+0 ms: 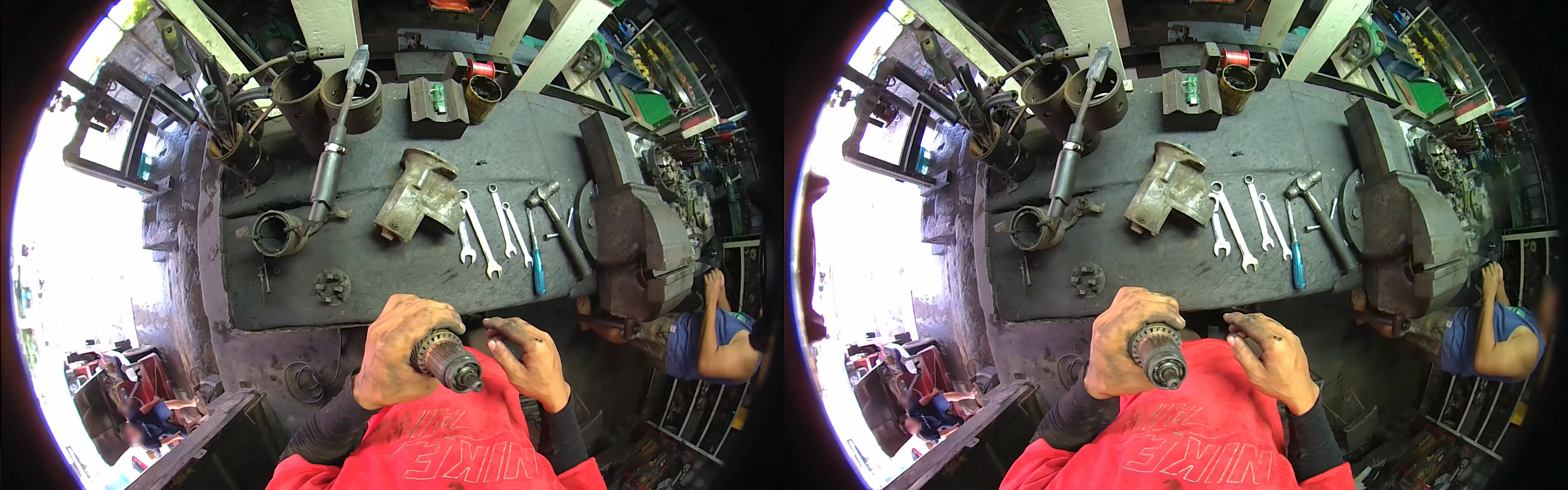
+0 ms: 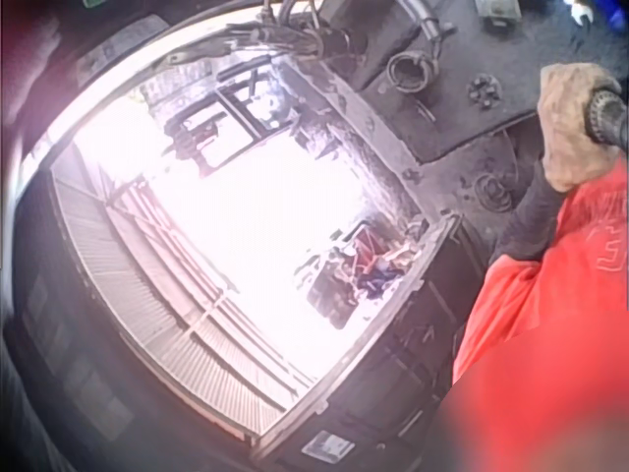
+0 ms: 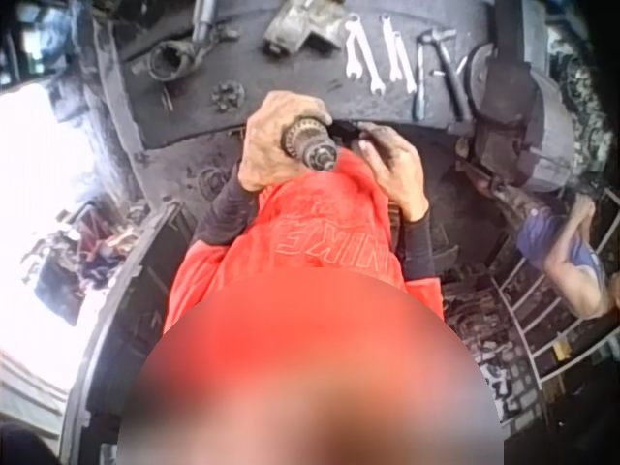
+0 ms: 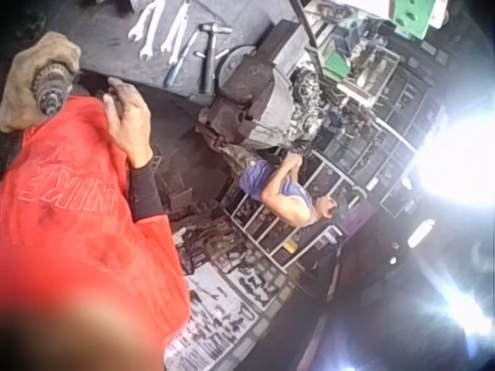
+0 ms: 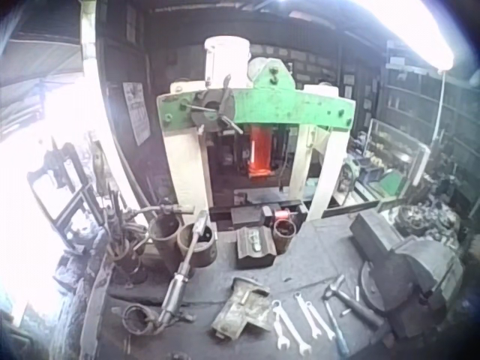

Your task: The person disassembles a mechanical housing on a workbench, removes internal components, and uses a screwdriver and hammer to extract a pin. They then reassemble the housing with the components and tighten bolts using a wrench.

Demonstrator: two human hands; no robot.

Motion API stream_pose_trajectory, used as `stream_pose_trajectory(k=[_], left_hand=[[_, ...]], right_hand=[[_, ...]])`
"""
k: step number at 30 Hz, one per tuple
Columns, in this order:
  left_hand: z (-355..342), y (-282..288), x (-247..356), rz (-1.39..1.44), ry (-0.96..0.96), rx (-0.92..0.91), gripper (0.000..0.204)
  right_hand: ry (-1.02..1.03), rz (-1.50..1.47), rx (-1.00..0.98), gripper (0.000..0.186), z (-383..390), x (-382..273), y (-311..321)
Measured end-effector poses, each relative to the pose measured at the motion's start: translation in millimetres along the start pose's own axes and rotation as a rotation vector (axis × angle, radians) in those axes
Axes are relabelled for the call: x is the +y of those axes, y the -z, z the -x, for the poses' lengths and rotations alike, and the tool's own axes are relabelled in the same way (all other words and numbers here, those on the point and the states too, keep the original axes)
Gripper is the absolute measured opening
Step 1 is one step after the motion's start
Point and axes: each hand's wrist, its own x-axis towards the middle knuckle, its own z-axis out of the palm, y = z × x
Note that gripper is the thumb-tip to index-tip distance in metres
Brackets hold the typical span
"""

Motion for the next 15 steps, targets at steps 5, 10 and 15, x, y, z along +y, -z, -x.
stream_pose_trajectory(k=[5, 10, 15], left_hand=[[4.5, -0.3, 3.4, 0.021, 0.047, -0.027, 0.051], [6.5, 1.3, 6.8, -0.002, 0.099, -0.063, 0.050], [10.6, 1.8, 4.5, -0.017, 0.148, -0.073, 0.049]], right_hand=[[0.019, 0.022, -0.003, 0.031, -2.3, -2.3, -2.2], [0.018, 0.038, 0.007, 0.031, -1.4, -0.6, -5.9], [0.014, 0.038, 0.027, 0.030, 1.5, 2.0, -9.1]])
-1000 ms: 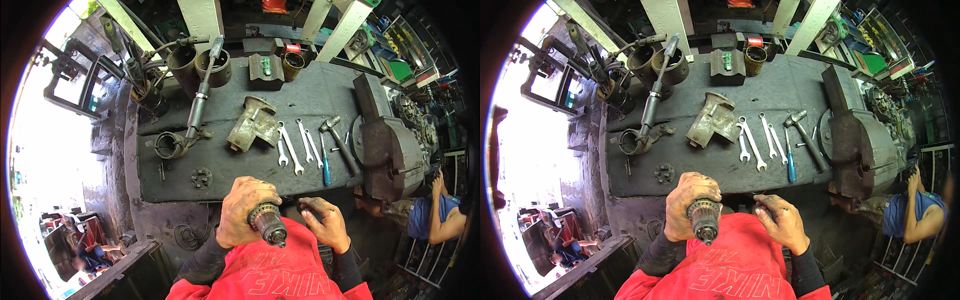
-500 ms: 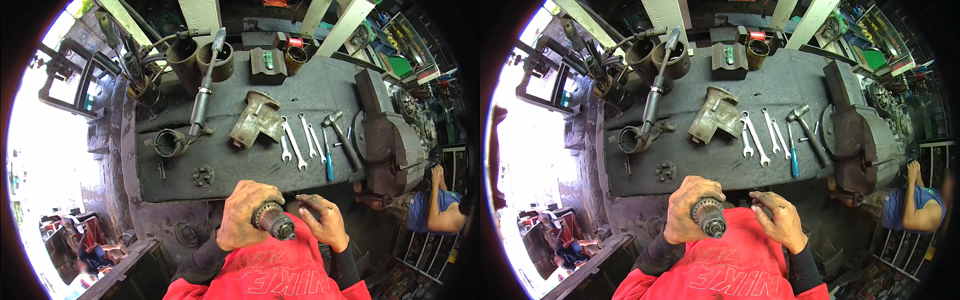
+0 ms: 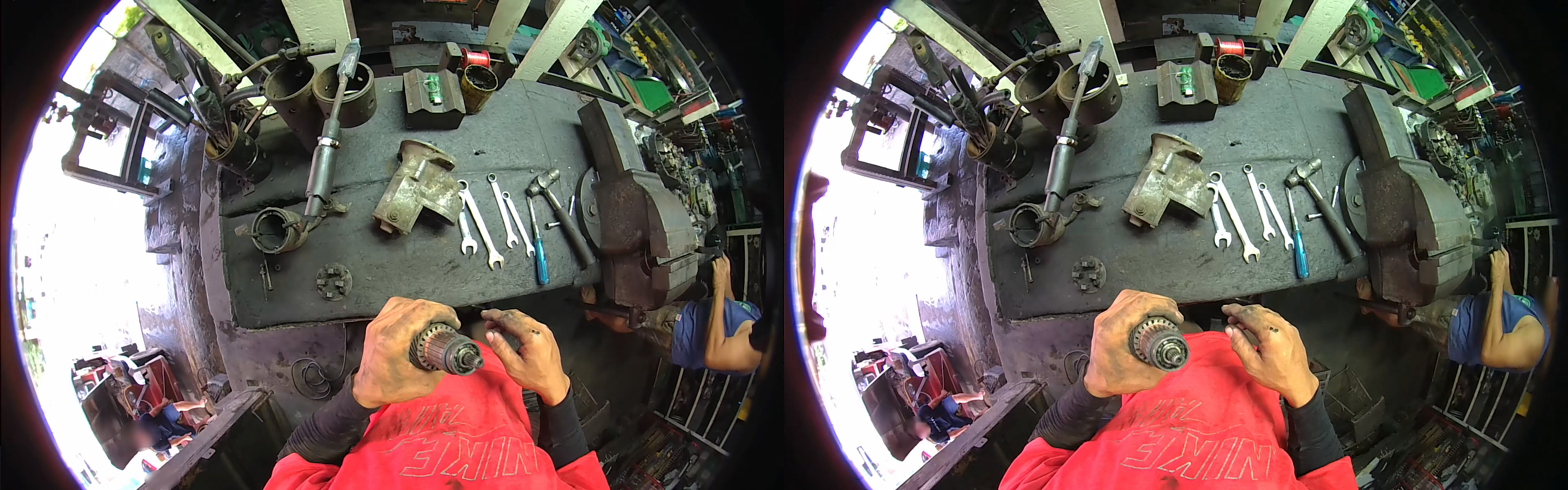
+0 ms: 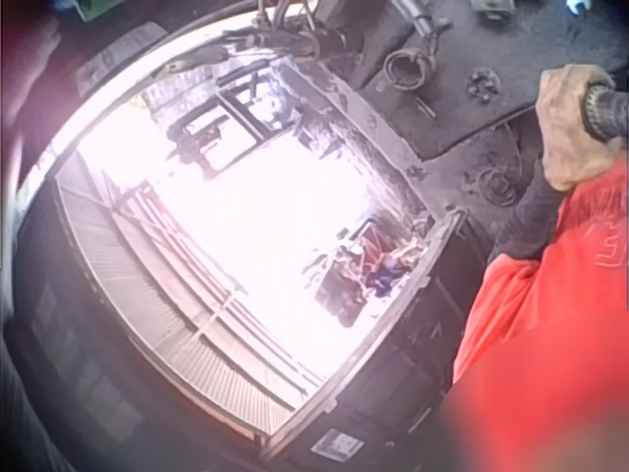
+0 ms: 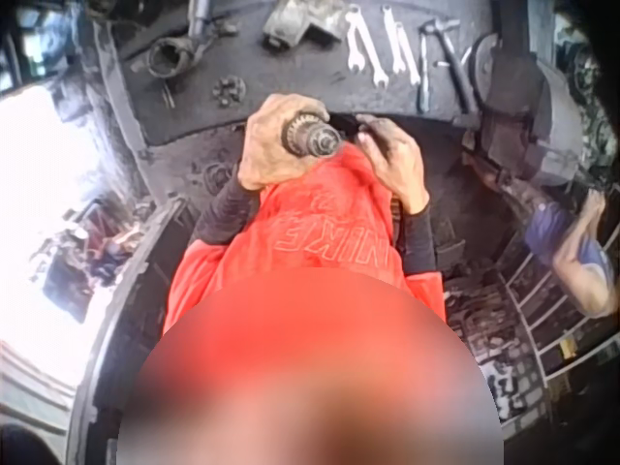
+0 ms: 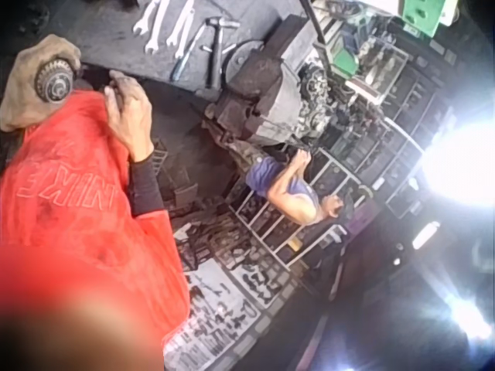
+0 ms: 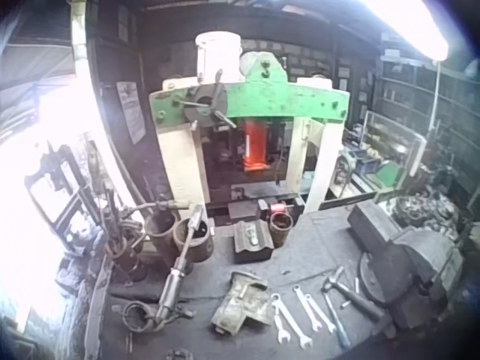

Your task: The person disassembles a mechanical housing on a workbench, removes internal components, and uses a screwdriver and hammer to extract a pin. They then reassemble the housing with the components and tighten bolts using a wrench.

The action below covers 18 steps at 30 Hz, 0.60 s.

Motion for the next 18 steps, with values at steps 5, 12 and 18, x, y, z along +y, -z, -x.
stream_pose_trajectory(k=[5, 12, 18], left_hand=[[7, 4, -28, -0.085, 0.263, 0.069, 0.048], [-2, 45, -127, -0.513, 0.711, 0.146, 0.052], [-25, 42, -175, -0.649, 0.591, 0.187, 0.062]], right_hand=[[-0.018, 0.052, 0.009, 0.030, 5, 5, 3], [-0.115, 0.076, 0.042, 0.030, 22, 16, 10], [-0.029, 0.188, 0.020, 0.031, 25, 18, -1]])
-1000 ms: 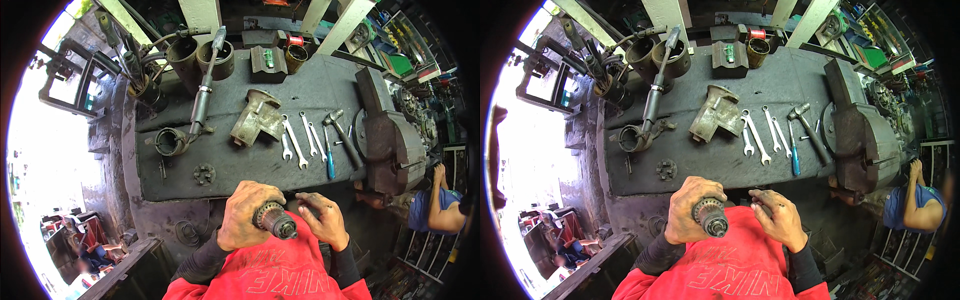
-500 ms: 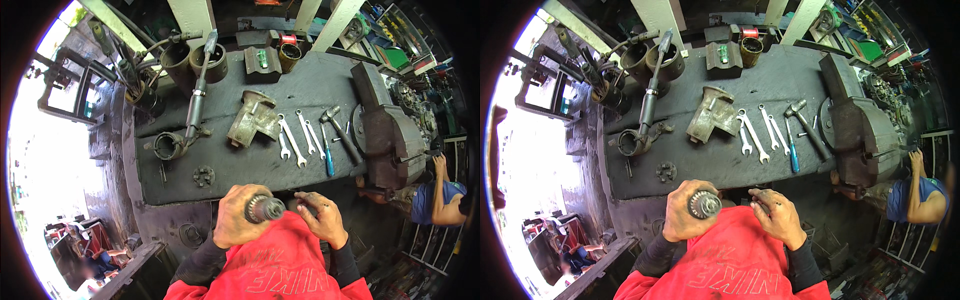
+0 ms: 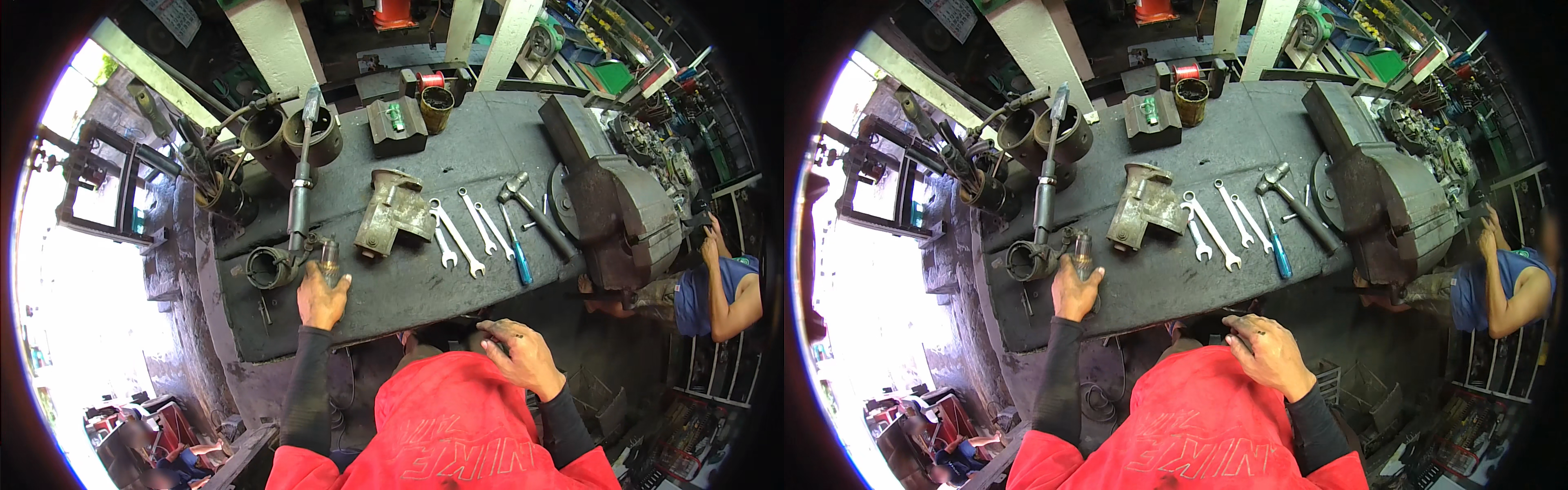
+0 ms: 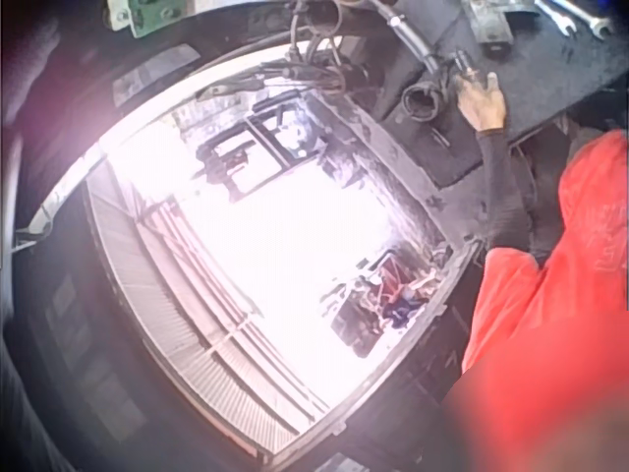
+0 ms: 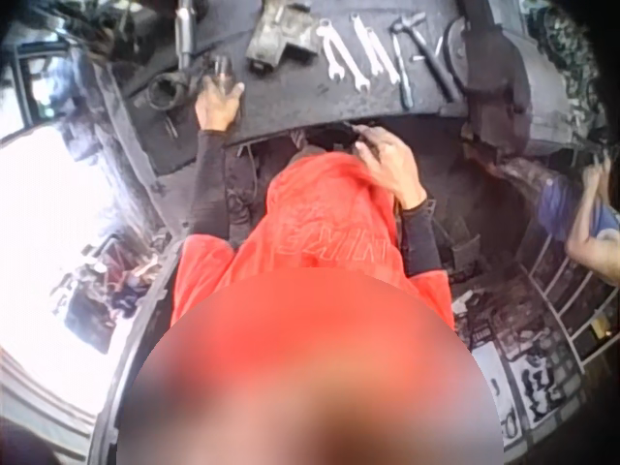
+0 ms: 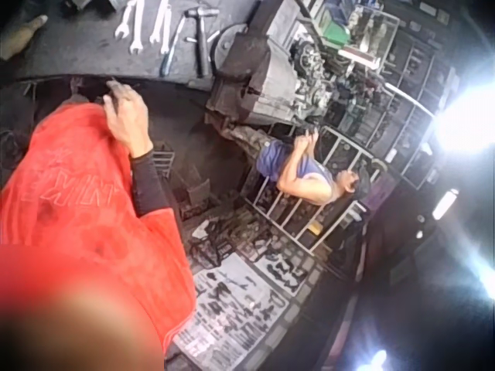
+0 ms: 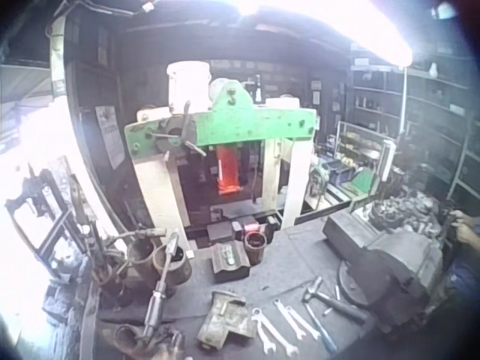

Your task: The person disassembles a mechanical housing on a workbench, removes internal components, and uses a screwdriver and hammer to extract a pin. They then reassemble the housing with the components and tighten bolts using a wrench.

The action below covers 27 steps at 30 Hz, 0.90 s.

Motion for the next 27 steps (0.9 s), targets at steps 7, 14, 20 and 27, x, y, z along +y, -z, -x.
stream_pose_trajectory(k=[7, 14, 20, 27], left_hand=[[-29, -24, -8, -0.133, -0.113, 0.073, 0.071], [-29, -40, -36, -0.143, -0.214, 0.150, 0.083], [3, -32, -20, -0.258, -0.265, 0.277, 0.087], [86, -62, 147, -0.102, -0.628, 0.395, 0.054]], right_hand=[[-0.103, -0.047, 0.047, 0.030, 15, 3, 4], [-0.219, -0.033, 0.136, 0.031, 56, 26, 9], [-0.397, -0.107, 0.194, 0.037, 108, 87, 2], [-0.736, -0.264, 0.257, 0.036, 193, 215, -13]])
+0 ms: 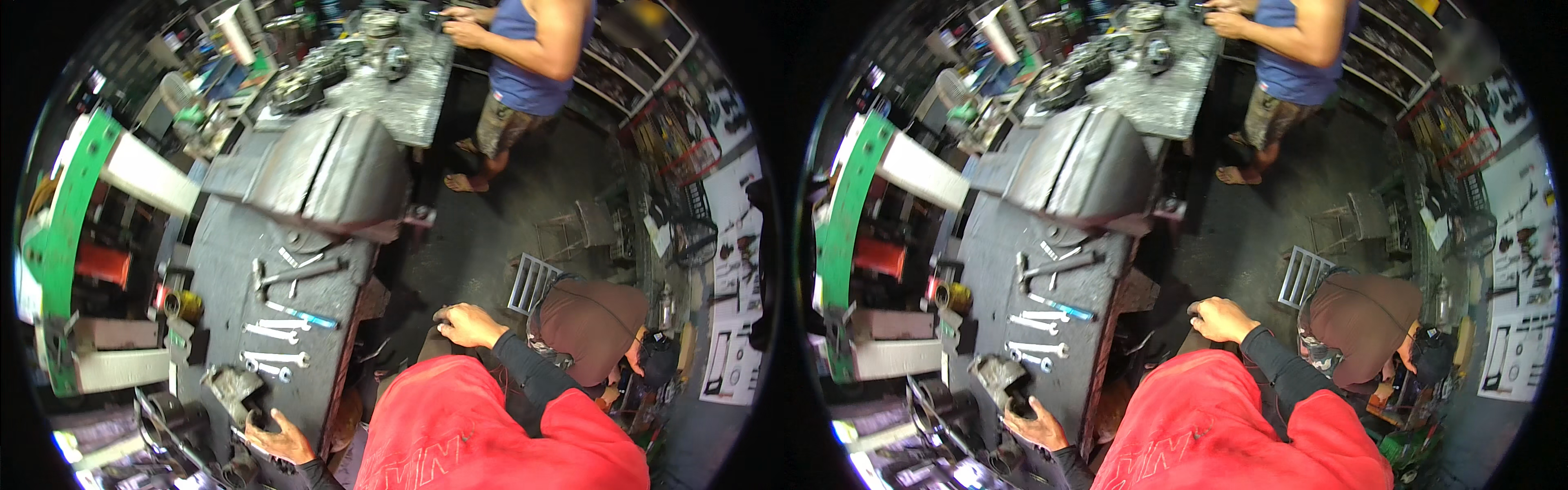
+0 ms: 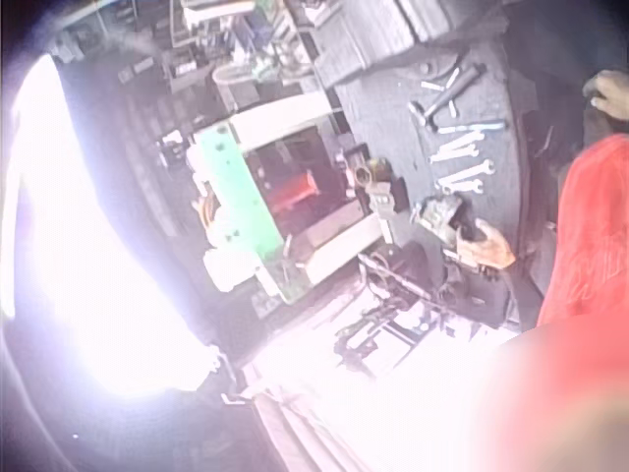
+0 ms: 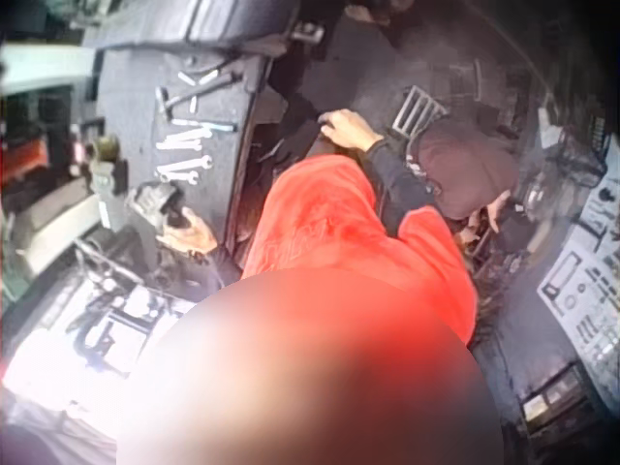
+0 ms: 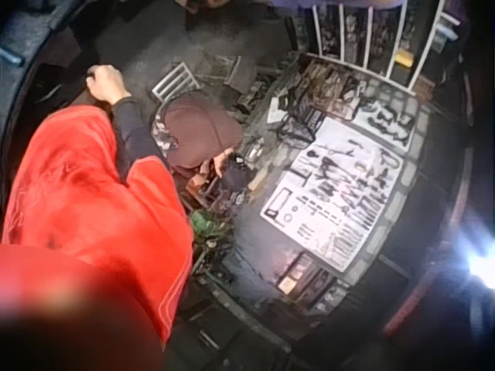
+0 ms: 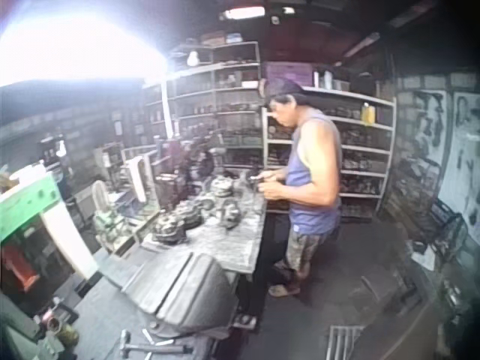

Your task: The person disassembles a mechanical housing on a workbench, removes internal components, and uses a screwdriver and hammer to extract a pin. They then reassemble the housing with the components and tighten bolts using a wrench.

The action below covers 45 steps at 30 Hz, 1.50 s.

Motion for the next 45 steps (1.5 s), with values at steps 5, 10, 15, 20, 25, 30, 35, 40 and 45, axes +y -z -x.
stream_pose_trajectory(k=[5, 10, 15, 20, 25, 30, 35, 40, 45], left_hand=[[-68, -11, 226, 0.401, -0.313, 0.122, 0.040], [-147, -68, 376, 0.722, -0.431, 0.208, 0.048], [-156, -88, 415, 0.413, -0.491, 0.211, 0.051], [-153, -133, 418, 0.161, -0.654, 0.321, 0.035], [-126, -234, 414, 0.125, -0.697, 0.245, 0.035], [-108, -325, 396, 0.081, -0.774, 0.150, 0.035], [-97, -386, 378, 0.050, -0.846, 0.064, 0.037], [-91, -398, 372, 0.036, -0.872, 0.013, 0.039], [-90, -359, 373, 0.041, -0.811, 0.016, 0.041]], right_hand=[[-0.148, -0.141, 0.054, 0.031, -48, 120, -5], [-0.396, -0.357, 0.107, 0.039, -119, 210, -32], [-0.533, -0.434, 0.174, 0.048, -182, 275, -67], [-0.732, -0.708, 0.057, 0.055, -277, 324, -145], [-0.700, -0.801, 0.004, 0.069, -391, 326, -249], [-0.538, -0.931, 0.072, 0.076, -525, 305, -324], [-0.593, -0.947, 0.144, 0.070, -621, 282, -385], [-0.488, -0.939, 0.447, 0.056, -655, 272, -418], [-0.402, -0.869, 0.296, 0.048, -578, 289, -387]])
